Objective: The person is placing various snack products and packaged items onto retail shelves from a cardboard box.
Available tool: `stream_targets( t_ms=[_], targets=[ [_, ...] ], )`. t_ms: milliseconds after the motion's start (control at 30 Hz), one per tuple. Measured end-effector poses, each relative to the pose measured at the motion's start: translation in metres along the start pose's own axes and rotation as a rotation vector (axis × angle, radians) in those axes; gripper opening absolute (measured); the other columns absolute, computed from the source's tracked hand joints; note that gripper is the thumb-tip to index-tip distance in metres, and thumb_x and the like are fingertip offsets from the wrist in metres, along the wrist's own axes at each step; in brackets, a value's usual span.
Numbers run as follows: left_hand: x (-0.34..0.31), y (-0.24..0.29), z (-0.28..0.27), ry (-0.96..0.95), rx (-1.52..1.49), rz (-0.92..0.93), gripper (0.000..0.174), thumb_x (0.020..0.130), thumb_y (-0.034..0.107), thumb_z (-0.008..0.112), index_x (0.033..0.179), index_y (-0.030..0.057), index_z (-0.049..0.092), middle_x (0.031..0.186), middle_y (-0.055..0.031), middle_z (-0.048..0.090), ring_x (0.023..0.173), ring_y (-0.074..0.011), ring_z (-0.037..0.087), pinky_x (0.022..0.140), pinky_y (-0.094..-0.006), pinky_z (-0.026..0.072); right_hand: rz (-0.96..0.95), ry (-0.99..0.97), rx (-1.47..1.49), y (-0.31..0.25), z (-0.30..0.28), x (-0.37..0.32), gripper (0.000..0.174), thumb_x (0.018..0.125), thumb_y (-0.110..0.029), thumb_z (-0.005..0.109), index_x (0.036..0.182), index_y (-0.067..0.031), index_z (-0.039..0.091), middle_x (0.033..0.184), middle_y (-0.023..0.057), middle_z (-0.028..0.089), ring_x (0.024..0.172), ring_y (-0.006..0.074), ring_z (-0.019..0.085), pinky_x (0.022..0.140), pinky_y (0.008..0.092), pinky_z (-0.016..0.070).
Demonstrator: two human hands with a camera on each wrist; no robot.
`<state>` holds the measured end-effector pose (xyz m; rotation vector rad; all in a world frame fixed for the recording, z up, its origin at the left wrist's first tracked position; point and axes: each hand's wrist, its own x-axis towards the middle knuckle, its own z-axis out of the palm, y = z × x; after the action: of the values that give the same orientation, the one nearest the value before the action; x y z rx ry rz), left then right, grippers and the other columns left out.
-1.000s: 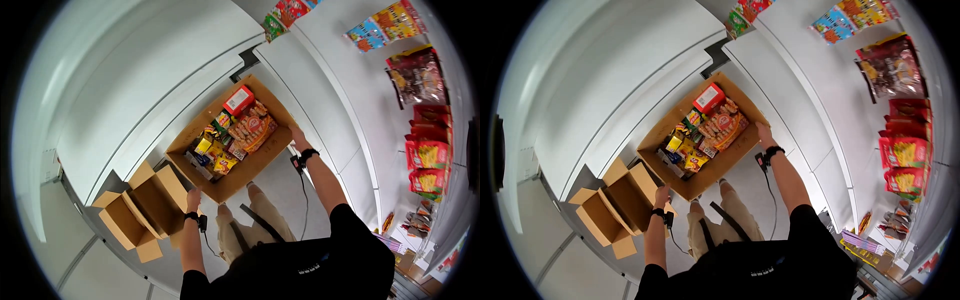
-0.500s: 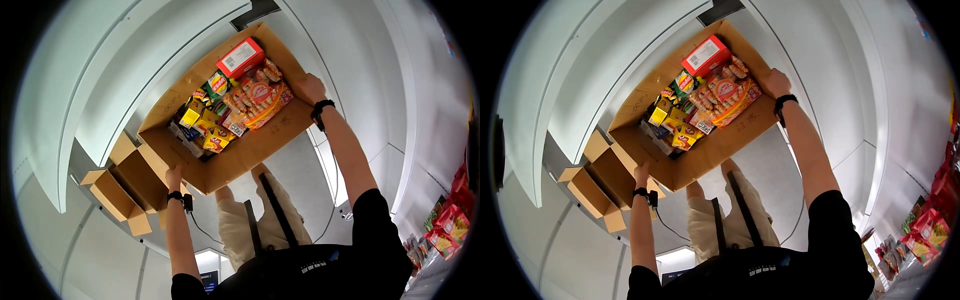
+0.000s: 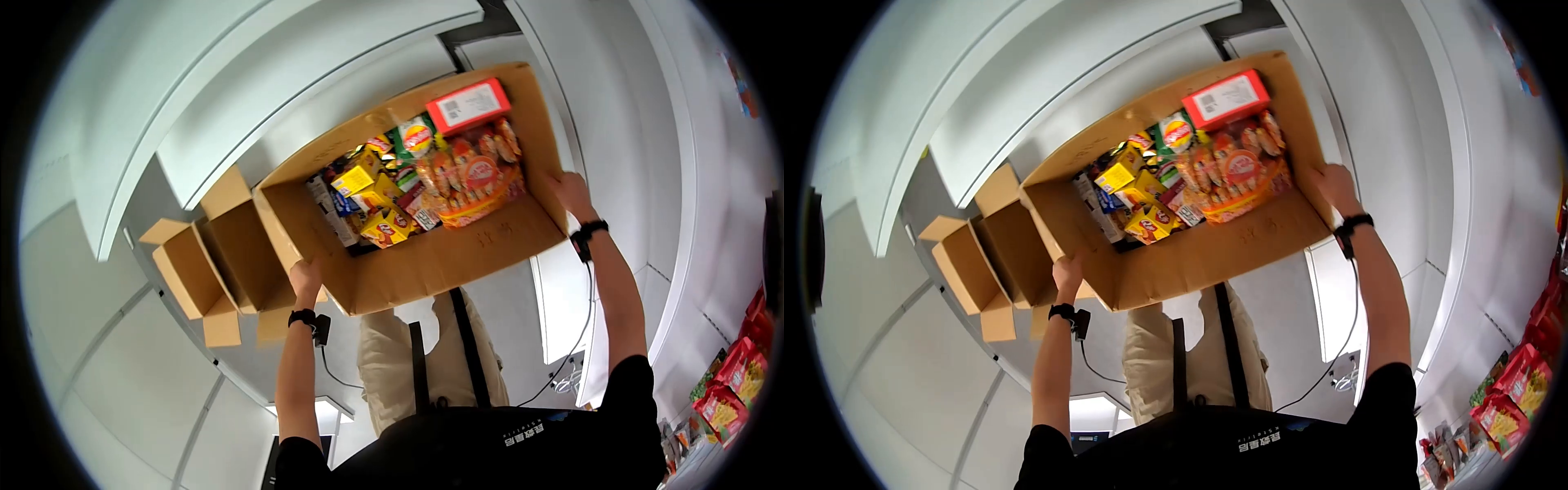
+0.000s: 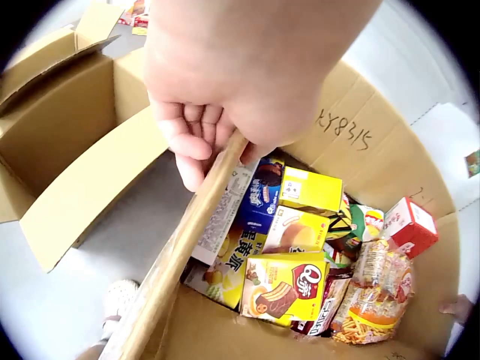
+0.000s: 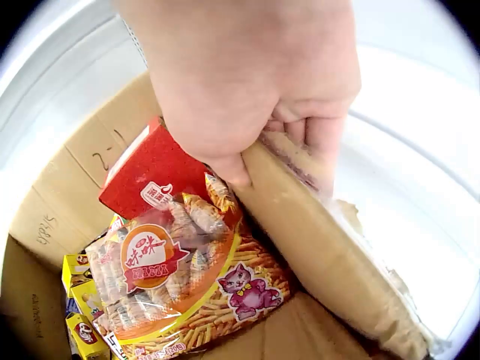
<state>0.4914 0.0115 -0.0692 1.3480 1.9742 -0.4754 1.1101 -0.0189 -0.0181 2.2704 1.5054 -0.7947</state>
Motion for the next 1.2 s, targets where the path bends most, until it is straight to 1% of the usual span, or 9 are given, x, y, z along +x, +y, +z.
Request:
stream_targets(
  t_ms=[100, 167, 333, 433, 600, 700, 867, 1033, 1200],
  targets=[
    [-0.012, 0.014, 0.003, 0.078, -0.063, 0.059, 0.052, 0.082, 0.047, 0.051, 0.082, -0.0026, 0.067, 0.083, -0.0258, 0.064, 0.086, -0.0413, 0.061, 0.078, -0.0463, 0.048, -0.116, 0.142, 0.098, 0.039, 0.013, 0.009, 0.039, 0.086, -0.037, 0.055, 0.083, 0.0005, 0.066, 0.076, 0.0247, 0.062, 0.075, 0.0438, 0.059, 0.068, 0.0508, 0.0468],
    [-0.01, 0.032, 0.002, 0.073, -0.055, 0.081, 0.049, 0.083, 0.043, 0.047, 0.08, -0.0012, 0.067, 0.084, -0.0251, 0.064, 0.085, -0.0409, 0.062, 0.078, -0.0461, 0.0482, -0.028, 0.026, 0.017, 0.047, -0.002, 0.011, 0.047, 0.087, -0.041, 0.055, 0.079, 0.0032, 0.066, 0.076, 0.0266, 0.062, 0.076, 0.0432, 0.06, 0.068, 0.0503, 0.0471],
    [-0.009, 0.055, 0.007, 0.121, -0.07, 0.103, 0.045, 0.081, 0.037, 0.047, 0.076, -0.0032, 0.067, 0.084, -0.0255, 0.064, 0.084, -0.0406, 0.061, 0.078, -0.045, 0.0491, -0.073, 0.202, -0.022, 0.068, -0.002, 0.04, 0.051, 0.085, -0.041, 0.057, 0.075, 0.0084, 0.064, 0.078, 0.0307, 0.061, 0.078, 0.0452, 0.06, 0.072, 0.0502, 0.0468],
    [-0.014, 0.07, 0.004, 0.111, -0.095, 0.145, 0.042, 0.081, 0.035, 0.048, 0.079, -0.0027, 0.067, 0.085, -0.0248, 0.064, 0.084, -0.041, 0.061, 0.079, -0.0444, 0.0493, -0.049, 0.285, -0.039, 0.071, -0.007, 0.044, 0.044, 0.082, -0.036, 0.06, 0.073, 0.0065, 0.064, 0.074, 0.0291, 0.061, 0.073, 0.0439, 0.061, 0.066, 0.049, 0.0461],
    [-0.004, 0.072, 0.021, 0.171, -0.187, 0.15, 0.042, 0.078, 0.038, 0.052, 0.079, -0.0012, 0.068, 0.088, -0.025, 0.064, 0.087, -0.0395, 0.062, 0.079, -0.0438, 0.0501, -0.072, 0.277, 0.106, 0.07, -0.012, 0.041, 0.039, 0.08, -0.03, 0.062, 0.068, 0.0068, 0.061, 0.058, 0.0236, 0.056, 0.054, 0.034, 0.059, 0.054, 0.0425, 0.0438],
    [0.003, 0.078, 0.022, 0.212, -0.177, 0.15, 0.042, 0.078, 0.038, 0.052, 0.078, -0.0005, 0.068, 0.086, -0.0245, 0.065, 0.085, -0.0395, 0.063, 0.078, -0.0441, 0.0505, -0.161, 0.388, 0.217, 0.08, -0.004, 0.06, 0.039, 0.08, -0.029, 0.064, 0.064, 0.0065, 0.06, 0.054, 0.0212, 0.055, 0.051, 0.0314, 0.058, 0.052, 0.0416, 0.0431],
    [0.029, 0.081, 0.007, 0.292, -0.115, 0.266, 0.042, 0.078, 0.038, 0.05, 0.077, -0.0001, 0.068, 0.082, -0.0239, 0.065, 0.082, -0.0398, 0.063, 0.075, -0.0446, 0.0511, -0.208, 0.404, 0.176, 0.075, -0.017, 0.076, 0.043, 0.079, -0.03, 0.066, 0.061, 0.0076, 0.058, 0.052, 0.0189, 0.055, 0.049, 0.0261, 0.057, 0.05, 0.04, 0.0425],
    [0.012, 0.079, -0.005, 0.332, -0.115, 0.229, 0.04, 0.078, 0.036, 0.052, 0.077, -0.0011, 0.068, 0.081, -0.0247, 0.065, 0.079, -0.0404, 0.063, 0.074, -0.0447, 0.0508, -0.307, 0.382, 0.201, 0.078, -0.032, 0.088, 0.039, 0.08, -0.026, 0.064, 0.063, 0.0083, 0.059, 0.051, 0.0174, 0.055, 0.046, 0.0213, 0.053, 0.047, 0.0403, 0.041],
    [0.011, 0.066, -0.028, 0.37, -0.098, 0.227, 0.042, 0.077, 0.037, 0.056, 0.077, -0.003, 0.067, 0.08, -0.0252, 0.064, 0.078, -0.0386, 0.064, 0.071, -0.0439, 0.05, -0.369, 0.351, 0.243, 0.059, -0.03, 0.089, 0.038, 0.08, -0.027, 0.061, 0.068, 0.0089, 0.061, 0.055, 0.0226, 0.057, 0.053, 0.0326, 0.059, 0.051, 0.0437, 0.0431]
  ],
)
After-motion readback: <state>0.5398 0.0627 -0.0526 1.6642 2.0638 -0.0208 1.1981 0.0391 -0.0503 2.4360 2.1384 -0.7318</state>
